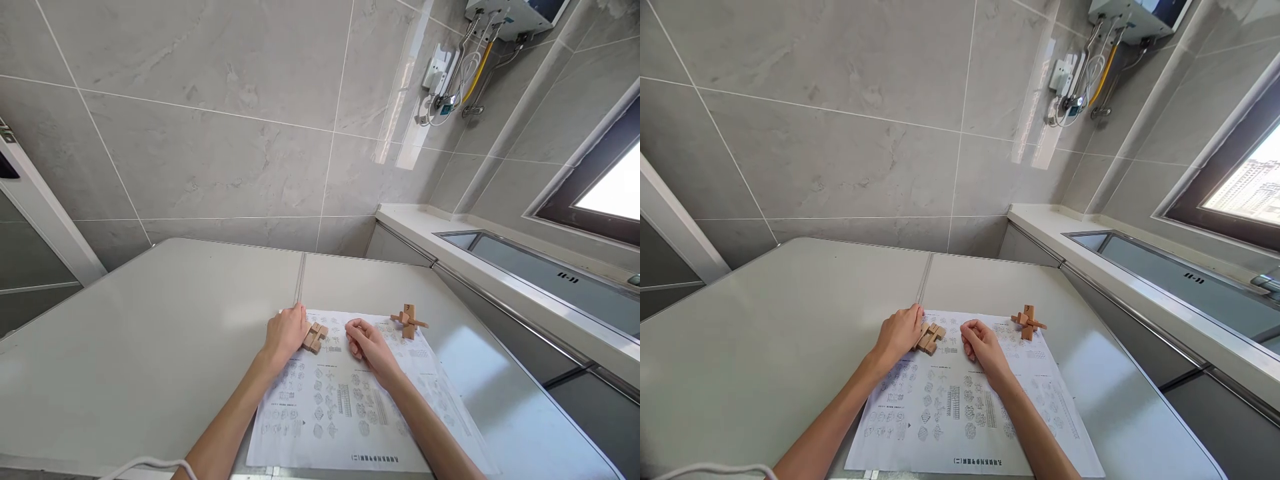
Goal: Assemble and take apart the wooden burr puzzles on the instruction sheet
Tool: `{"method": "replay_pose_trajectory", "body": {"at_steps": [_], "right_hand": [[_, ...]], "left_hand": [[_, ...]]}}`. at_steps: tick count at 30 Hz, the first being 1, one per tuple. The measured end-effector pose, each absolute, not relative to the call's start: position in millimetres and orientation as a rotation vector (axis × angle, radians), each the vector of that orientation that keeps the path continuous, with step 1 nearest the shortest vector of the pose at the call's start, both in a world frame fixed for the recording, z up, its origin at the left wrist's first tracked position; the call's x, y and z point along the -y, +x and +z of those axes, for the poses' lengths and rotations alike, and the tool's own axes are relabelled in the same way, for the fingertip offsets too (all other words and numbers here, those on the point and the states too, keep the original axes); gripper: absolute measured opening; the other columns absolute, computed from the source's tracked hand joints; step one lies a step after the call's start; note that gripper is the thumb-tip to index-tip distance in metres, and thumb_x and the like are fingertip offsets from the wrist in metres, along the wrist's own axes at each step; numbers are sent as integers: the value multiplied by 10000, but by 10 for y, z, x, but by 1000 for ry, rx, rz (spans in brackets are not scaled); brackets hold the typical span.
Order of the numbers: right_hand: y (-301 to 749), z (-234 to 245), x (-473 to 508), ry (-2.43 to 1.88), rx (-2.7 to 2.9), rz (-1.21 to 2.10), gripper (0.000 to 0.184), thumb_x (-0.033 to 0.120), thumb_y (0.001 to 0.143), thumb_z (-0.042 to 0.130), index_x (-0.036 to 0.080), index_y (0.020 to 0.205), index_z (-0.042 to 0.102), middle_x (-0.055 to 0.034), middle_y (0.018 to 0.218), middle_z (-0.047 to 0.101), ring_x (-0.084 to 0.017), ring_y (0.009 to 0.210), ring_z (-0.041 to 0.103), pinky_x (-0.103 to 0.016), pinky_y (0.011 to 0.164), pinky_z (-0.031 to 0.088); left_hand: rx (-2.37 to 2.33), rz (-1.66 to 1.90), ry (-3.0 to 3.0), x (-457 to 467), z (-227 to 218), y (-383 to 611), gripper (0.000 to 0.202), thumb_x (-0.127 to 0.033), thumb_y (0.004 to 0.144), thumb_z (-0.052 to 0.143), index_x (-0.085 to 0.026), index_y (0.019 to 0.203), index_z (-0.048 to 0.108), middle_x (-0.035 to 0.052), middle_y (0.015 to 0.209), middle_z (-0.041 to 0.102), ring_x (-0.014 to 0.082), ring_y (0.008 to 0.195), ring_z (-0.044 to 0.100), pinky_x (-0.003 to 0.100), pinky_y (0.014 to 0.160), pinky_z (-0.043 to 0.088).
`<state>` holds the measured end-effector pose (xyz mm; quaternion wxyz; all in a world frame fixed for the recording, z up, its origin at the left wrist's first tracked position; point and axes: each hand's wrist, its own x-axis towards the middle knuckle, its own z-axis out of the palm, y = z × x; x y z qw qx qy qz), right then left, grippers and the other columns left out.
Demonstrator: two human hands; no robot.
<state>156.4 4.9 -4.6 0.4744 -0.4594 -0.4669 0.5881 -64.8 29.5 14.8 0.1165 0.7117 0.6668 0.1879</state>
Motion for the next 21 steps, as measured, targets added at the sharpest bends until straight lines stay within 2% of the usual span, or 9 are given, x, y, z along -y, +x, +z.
{"method": "replay_pose_trajectory", "body": {"at_steps": [4,7,9,11,14,17,19,21], "right_hand": [[1531,-50,-34,-1153,1269,1398,502,694,806,752,216,860,607,49,671,561,-101,502,435,-235,479,331],[1524,-73,-38,-1183,1369,1328,478,689,866,684,217,876,608,49,653,556,-109,497,433,-244,492,333],[1515,-91,-36,-1200,1444,1252,443,656,898,655,215,885,619,27,687,582,-128,541,468,-260,526,366],[1499,-106,-19,-1205,1520,1150,387,602,900,671,217,908,638,-4,762,620,-166,643,528,-288,597,424],[1480,-121,30,-1212,1640,979,338,515,850,750,238,1024,665,-27,887,640,-218,785,569,-337,711,481],[1496,-137,72,-1244,1883,745,484,471,811,791,275,1219,620,-50,1070,639,-252,890,613,-379,772,524],[1527,-144,78,-1267,2009,631,579,466,804,802,293,1302,560,-65,1164,621,-276,973,638,-402,806,547],[1561,-142,68,-1287,2055,603,574,452,812,802,301,1302,545,-64,1171,615,-283,1003,646,-409,822,553]], "left_hand": [[-1741,564,2080,-264,143,-596,327,-298,1070,329,-252,1001,646,53,808,732,251,771,712,314,664,463],[-1584,569,2068,-244,170,-598,365,-352,1087,289,-267,1101,644,23,784,730,225,685,695,306,624,461],[-1513,575,2063,-242,209,-633,392,-407,1090,284,-270,1134,649,11,785,725,218,670,685,310,627,464],[-1470,590,2063,-246,255,-684,400,-486,1074,337,-268,1164,659,16,862,730,216,739,691,313,674,483],[-1417,577,2068,-249,307,-759,486,-645,911,623,-272,1217,675,36,1073,708,229,899,693,312,756,515],[-1350,517,2078,-230,323,-802,778,-664,635,870,-293,1289,672,61,1252,635,279,1072,671,327,819,538],[-1322,483,2087,-208,322,-808,840,-618,568,918,-307,1305,663,71,1313,588,315,1178,631,349,859,542],[-1308,451,2095,-189,324,-806,739,-540,584,923,-312,1242,676,65,1300,576,329,1229,596,365,881,539]]}}
